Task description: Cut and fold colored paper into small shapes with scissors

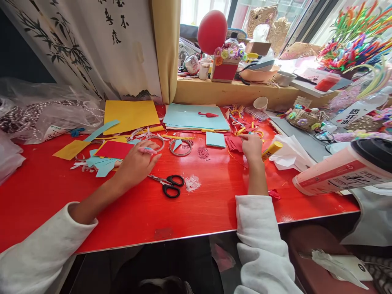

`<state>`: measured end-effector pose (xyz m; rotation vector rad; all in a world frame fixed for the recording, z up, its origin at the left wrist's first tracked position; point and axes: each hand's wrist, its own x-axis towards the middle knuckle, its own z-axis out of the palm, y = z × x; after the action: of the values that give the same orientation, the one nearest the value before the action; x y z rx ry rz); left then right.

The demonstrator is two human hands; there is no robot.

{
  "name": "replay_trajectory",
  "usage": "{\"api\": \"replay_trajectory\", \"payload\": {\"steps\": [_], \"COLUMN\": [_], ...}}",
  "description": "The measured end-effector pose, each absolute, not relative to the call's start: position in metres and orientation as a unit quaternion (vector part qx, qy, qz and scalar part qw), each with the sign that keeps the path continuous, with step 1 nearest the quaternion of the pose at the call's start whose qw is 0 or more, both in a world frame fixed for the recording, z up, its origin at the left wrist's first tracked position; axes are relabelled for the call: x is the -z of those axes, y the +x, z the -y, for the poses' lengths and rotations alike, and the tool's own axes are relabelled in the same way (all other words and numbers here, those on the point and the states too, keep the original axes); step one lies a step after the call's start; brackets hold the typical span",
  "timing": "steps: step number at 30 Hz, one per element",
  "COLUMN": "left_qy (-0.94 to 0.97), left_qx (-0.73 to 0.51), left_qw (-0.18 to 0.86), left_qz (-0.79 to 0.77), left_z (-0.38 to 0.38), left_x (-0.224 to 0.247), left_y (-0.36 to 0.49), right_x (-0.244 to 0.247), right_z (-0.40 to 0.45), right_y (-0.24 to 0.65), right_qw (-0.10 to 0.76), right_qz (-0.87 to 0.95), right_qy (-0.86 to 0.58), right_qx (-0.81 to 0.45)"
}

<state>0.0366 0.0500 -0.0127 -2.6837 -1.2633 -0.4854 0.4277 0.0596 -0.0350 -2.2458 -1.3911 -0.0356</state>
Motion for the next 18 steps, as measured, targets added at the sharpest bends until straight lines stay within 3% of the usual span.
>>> {"api": "replay_trajectory", "payload": {"steps": [8,18], "left_qy": [-0.886,-0.887], "left_qx": [0.189,0.186], "left_qw": [0.102,0.125], "left_qz": [0.411,0.403], "left_z": [-0.053,-0.053], "left_x": [0.019,0.023], "left_y": [0.035,0.034], "right_x": [0.048,0.041], "right_z": [-0.065,-0.066], "right_y": [0.429,0.428], "right_qw": [0.175,0.227], "right_qz": [0.534,0.518], "right_qy": [-0.825,-0.824], "right_qx": [-0.054,0.037]}}
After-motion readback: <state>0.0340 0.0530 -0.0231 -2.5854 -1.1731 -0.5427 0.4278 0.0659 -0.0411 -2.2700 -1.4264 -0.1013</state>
